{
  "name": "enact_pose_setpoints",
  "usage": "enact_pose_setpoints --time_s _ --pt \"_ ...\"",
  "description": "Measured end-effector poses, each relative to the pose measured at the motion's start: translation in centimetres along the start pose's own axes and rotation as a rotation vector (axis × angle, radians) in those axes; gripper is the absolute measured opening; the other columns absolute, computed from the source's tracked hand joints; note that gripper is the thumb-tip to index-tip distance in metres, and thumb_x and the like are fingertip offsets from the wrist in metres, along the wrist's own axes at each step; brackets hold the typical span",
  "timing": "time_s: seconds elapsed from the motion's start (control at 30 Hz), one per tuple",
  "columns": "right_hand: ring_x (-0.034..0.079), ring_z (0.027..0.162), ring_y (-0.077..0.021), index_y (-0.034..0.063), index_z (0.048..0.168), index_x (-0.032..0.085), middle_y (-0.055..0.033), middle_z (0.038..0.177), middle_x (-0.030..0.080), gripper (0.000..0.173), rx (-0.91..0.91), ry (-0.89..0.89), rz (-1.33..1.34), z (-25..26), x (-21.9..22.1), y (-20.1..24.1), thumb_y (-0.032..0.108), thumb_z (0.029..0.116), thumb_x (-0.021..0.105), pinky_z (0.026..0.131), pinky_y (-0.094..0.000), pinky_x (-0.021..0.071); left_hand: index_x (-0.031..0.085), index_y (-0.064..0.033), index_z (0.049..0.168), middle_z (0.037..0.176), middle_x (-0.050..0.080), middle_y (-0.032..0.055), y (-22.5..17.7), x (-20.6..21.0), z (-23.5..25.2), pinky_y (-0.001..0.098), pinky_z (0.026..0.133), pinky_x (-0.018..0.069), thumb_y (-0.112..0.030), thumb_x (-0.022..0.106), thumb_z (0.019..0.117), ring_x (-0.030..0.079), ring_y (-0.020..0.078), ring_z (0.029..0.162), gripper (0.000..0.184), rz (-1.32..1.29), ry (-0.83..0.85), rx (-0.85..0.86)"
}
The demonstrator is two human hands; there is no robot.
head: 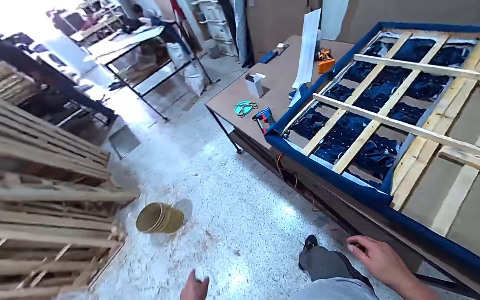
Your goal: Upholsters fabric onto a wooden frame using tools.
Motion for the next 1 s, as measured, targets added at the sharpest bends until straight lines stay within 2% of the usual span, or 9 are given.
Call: enact_pose_setpoints --time_s 0.13,0.27,0.37,0.53,0.63,0.7,0.83,0.9,1.0 --pt "0.070 0.088 -0.0255 0.0155 0.131 0.068 -0.0099 0.114 0.072 0.041 0.031 -0.197 0.012 7.9 -2.9 -0.7 0.041 0.1012 0.056 0.082 -0.0526 0.0583 0.039 0.0007 0.155 0.141 0.056 0.0302 -20.3 -5.5 10.0 0.0627 0.110 0.0436 -0.028 0.068 0.0972 0.055 0.0450 0.131 0.071 -0.066 -0.063 0.245" --pt "0.070 0.090 -0.0275 0.0131 0.138 0.063 -0.0128 0.138 0.061 0.043 0.095 -0.316 0.028 16.5 -6.0 2.1 0.033 0.0995 0.063 0.079 -0.0516 0.0596 0.039 -0.0044 0.157 0.152 0.046 0.0273 -38.7 -5.2 13.8 0.0609 0.113 0.0417 -0.029 0.073 0.0922 0.047 0.0435 0.139 0.077 -0.038 -0.077 0.511" --pt "0.063 0.124 -0.0353 0.0107 0.149 0.052 -0.0163 0.150 0.052 0.058 0.257 -0.246 -0.013 22.5 -6.3 2.4 0.036 0.0984 0.067 0.099 -0.0579 0.0541 0.038 -0.0076 0.158 0.154 0.044 0.0260 -49.4 -4.9 17.7 0.0626 0.113 0.0401 -0.030 0.071 0.0929 0.045 0.0433 0.142 0.077 0.025 -0.049 0.668" --pt "0.065 0.115 -0.0355 0.0124 0.146 0.056 -0.0170 0.133 0.062 0.060 0.504 -0.059 0.015 28.2 -5.0 1.1 0.045 0.0971 0.068 0.098 -0.0577 0.0526 0.039 -0.0031 0.156 0.151 0.044 0.0316 -66.4 -5.4 28.0 0.0695 0.107 0.0427 -0.034 0.069 0.0944 0.047 0.0509 0.136 0.075 0.056 0.006 0.799" --pt "0.067 0.098 -0.0294 0.0173 0.128 0.071 -0.0121 0.115 0.067 0.035 0.527 -0.272 0.068 27.7 -5.2 1.2 0.031 0.0957 0.072 0.085 -0.0544 0.0574 0.030 0.0023 0.157 0.143 0.049 0.0366 -74.3 -3.4 33.8 0.0701 0.104 0.0452 -0.045 0.064 0.0976 0.053 0.0535 0.130 0.084 0.082 0.033 0.757" --pt "0.069 0.099 -0.0278 0.0190 0.120 0.075 -0.0109 0.119 0.066 0.028 0.580 -0.383 0.051 27.2 -5.0 1.9 0.027 0.0936 0.075 0.082 -0.0524 0.0595 0.019 0.0054 0.159 0.135 0.056 0.0376 -77.2 -0.5 36.4 0.0677 0.101 0.0487 -0.058 0.056 0.0991 0.059 0.0523 0.124 0.094 0.205 0.094 0.683" --pt "0.064 0.123 -0.0328 0.0163 0.149 0.053 -0.0103 0.155 0.048 0.061 0.751 -0.302 0.084 28.7 -3.9 2.9 0.036 0.0943 0.074 0.094 -0.0577 0.0569 0.006 0.0067 0.160 0.131 0.061 0.0345 -78.3 2.6 39.1 0.0642 0.098 0.0519 -0.078 0.053 0.0900 0.063 0.0475 0.121 0.119 0.399 0.129 0.564" --pt "0.064 0.122 -0.0315 0.0167 0.148 0.055 -0.0105 0.147 0.056 0.059 0.792 -0.230 0.091 29.8 -3.3 3.0 0.040 0.0958 0.071 0.097 -0.0562 0.0554 0.003 0.0044 0.160 0.131 0.060 0.0349 -79.1 2.6 40.1 0.0637 0.097 0.0528 -0.071 0.070 0.0825 0.063 0.0477 0.120 0.128 0.307 0.115 0.533" --pt "0.066 0.114 -0.0310 0.0178 0.135 0.066 -0.0127 0.132 0.062 0.048 0.816 -0.276 0.104 30.4 -3.1 3.1 0.032 0.0914 0.078 0.090 -0.0546 0.0580 0.008 0.0023 0.160 0.137 0.053 0.0368 -79.4 2.3 41.8 0.0637 0.099 0.0519 -0.032 0.087 0.0740 0.059 0.0498 0.123 0.121 0.035 0.108 0.427"
Point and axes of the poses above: each hand's wrist, its own z-axis towards the middle knuckle, its own x-axis out of the palm, y = z × x, the point moved 10 cm from there along z, towards the middle knuckle
